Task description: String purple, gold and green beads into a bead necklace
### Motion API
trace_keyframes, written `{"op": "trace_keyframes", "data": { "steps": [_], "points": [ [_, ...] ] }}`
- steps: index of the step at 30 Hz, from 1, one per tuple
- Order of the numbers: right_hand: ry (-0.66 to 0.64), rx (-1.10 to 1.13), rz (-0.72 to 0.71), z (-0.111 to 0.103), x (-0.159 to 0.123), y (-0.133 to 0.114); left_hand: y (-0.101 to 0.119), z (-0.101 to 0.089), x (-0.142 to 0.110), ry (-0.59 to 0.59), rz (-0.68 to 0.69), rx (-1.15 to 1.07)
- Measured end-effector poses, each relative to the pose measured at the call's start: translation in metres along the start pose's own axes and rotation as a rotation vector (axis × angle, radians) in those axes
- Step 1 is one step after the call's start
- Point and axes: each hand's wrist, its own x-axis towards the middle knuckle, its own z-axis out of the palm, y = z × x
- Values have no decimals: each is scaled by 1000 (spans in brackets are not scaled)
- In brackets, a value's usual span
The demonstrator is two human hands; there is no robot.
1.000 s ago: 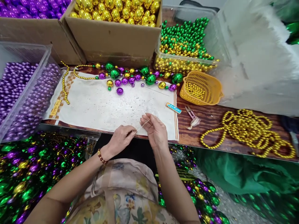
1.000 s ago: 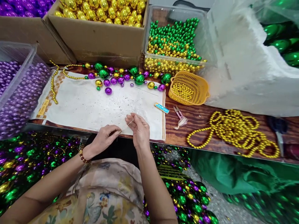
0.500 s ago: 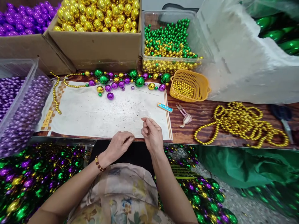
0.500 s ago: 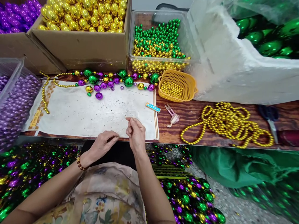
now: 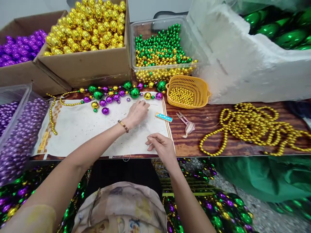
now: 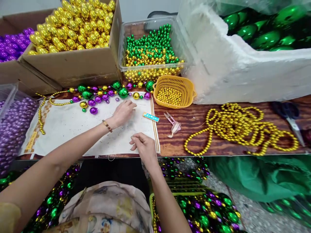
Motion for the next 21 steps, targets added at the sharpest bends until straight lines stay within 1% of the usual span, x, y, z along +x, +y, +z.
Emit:
{"op": "trace_keyframes", "data": {
  "steps": [2,4,9,13,17,19,21],
  "points": [
    [22,51,22,-2,-3,-1,6,5,25,-37,33,131],
    [52,105,33,-4,-6,0,12,9,40,-66,65,209],
    [131,182,28,-4,-9,4,16,11,56,-123,106,272],
    [163,198,15,0,-8,4,13,15,60,-115,121,237],
    [181,196,-5,6,-10,3,12,18,56,-34,122,142],
    [183,182,-13,10,-10,4,13,14,50,36,158,78],
    [184,160,-34,13,-11,5,15,4,40,103,175,-7]
  ]
}}
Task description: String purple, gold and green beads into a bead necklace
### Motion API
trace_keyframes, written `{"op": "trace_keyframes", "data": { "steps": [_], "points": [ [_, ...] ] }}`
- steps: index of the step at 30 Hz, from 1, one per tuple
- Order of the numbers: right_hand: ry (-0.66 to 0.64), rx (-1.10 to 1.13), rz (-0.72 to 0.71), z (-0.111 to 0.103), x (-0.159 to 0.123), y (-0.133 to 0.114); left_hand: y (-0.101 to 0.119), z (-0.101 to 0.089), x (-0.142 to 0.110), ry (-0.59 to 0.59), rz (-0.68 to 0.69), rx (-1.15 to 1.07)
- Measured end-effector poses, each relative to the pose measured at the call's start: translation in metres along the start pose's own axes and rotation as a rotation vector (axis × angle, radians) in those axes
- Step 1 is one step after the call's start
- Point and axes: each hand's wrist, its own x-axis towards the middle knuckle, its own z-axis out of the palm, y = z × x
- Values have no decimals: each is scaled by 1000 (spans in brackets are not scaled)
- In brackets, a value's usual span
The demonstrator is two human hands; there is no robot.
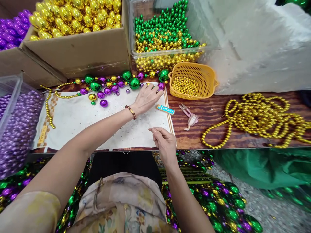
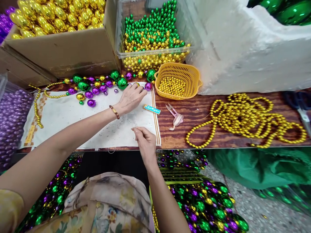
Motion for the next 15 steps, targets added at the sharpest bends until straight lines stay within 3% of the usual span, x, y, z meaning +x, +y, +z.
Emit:
{"op": "trace_keyframes", "data": {
  "steps": [4,7,11,15],
  "points": [
    [-16,-32,-43,7,-4,1,7,-35,-40,135,-121,-276],
    [-39,-39,-39,15,-8,-2,12,-53,-91,157,-309,-717],
    [-88,-132,-126,27,-13,-8,23,-55,-158,59,-699,-1338],
    [-133,-225,-304,39,-15,-15,36,-56,-195,94,-855,-1604]
  ]
}}
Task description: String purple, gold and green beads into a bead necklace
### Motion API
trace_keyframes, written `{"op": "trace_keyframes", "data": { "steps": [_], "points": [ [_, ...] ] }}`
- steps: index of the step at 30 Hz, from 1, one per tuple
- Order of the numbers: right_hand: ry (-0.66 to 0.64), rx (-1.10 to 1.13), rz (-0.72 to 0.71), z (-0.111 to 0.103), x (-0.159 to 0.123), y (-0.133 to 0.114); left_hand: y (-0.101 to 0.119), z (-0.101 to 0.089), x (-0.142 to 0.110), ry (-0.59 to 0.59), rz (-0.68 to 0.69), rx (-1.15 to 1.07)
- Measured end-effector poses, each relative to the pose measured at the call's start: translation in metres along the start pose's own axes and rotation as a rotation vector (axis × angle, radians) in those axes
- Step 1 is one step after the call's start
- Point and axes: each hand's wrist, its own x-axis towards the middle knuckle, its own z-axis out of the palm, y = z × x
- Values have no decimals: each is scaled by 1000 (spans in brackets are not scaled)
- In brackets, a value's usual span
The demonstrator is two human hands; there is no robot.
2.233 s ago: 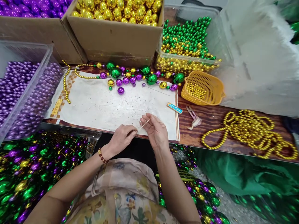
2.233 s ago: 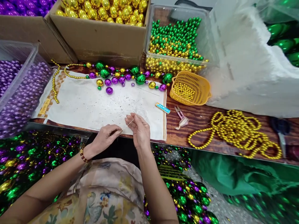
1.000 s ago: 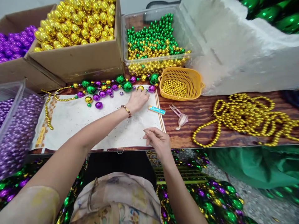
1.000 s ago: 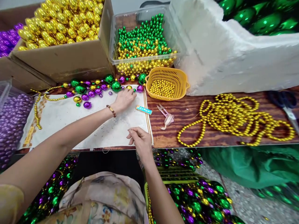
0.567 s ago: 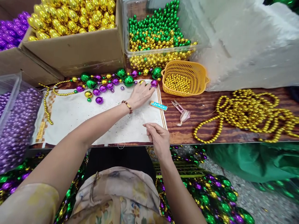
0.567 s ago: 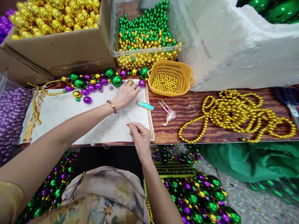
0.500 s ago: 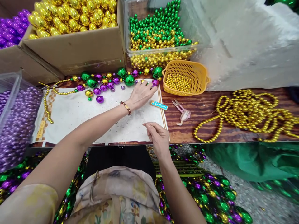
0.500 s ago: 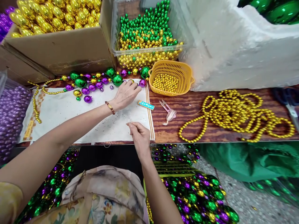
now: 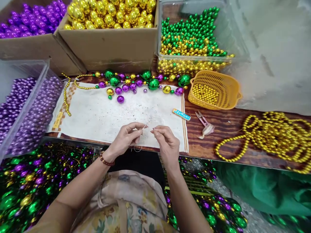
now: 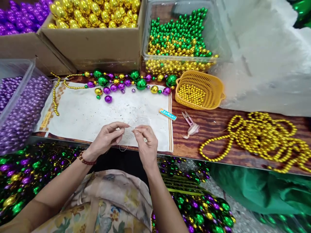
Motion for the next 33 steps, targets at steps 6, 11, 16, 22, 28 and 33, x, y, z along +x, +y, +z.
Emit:
{"op": "trace_keyframes", "data": {
  "steps": [6,11,16,22,28,33],
  "points": [
    [-110,8,-16,13,2,-16,4,-7,-17,-47,68,-129],
    [-163,0,-26,20,0,-25,0,-12,-19,-95,117,-162],
    [-151,-24,-50,24,-1,-30,-1,-12,-21,-84,181,-136],
    [-142,-74,-56,26,-2,-35,1,-11,-23,-59,235,-47],
    [-134,-104,-56,26,-2,-37,-2,-12,-23,-41,268,17],
    [-136,-108,-61,26,-2,-37,-2,-12,-23,-41,278,1]
  ]
}}
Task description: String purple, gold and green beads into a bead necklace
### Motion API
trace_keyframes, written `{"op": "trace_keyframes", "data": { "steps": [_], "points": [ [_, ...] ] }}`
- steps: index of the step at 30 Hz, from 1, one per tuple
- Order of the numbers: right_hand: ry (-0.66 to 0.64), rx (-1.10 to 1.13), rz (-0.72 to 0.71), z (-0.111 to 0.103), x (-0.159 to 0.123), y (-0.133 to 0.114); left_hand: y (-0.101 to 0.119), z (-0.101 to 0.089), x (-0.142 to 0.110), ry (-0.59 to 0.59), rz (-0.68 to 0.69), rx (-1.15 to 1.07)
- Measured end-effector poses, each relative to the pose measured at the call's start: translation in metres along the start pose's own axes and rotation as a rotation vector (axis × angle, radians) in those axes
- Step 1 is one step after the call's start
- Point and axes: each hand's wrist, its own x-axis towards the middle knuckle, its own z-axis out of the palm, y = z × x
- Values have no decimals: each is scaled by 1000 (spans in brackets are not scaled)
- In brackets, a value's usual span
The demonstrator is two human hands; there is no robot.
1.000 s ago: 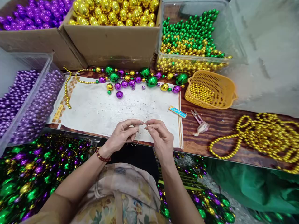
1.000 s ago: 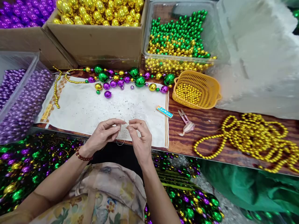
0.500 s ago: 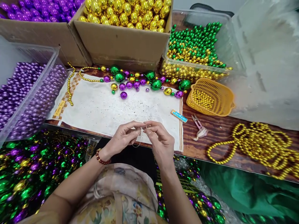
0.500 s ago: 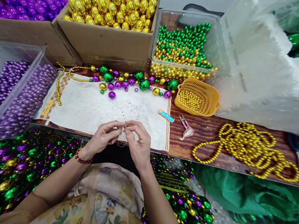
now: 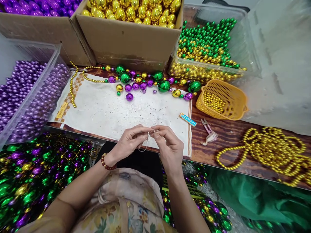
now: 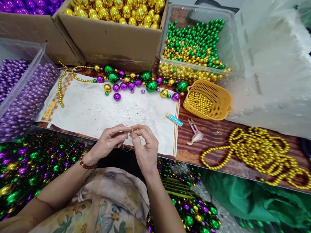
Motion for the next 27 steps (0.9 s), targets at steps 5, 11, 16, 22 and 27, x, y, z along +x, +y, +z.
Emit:
{"op": "trace_keyframes", "data": {
  "steps": [5,11,16,22,27],
  "points": [
    [0,-5,-8,0,0,0,1,0,0,-10,18,15],
    [3,5,-2,1,0,5,2,0,0,-10,25,60],
    [0,0,4,1,1,5,0,-1,0,-19,35,73],
    [-1,9,15,1,1,5,0,-2,0,-28,66,90],
    [-9,38,23,1,0,7,2,-3,0,-47,110,125]
  ]
}}
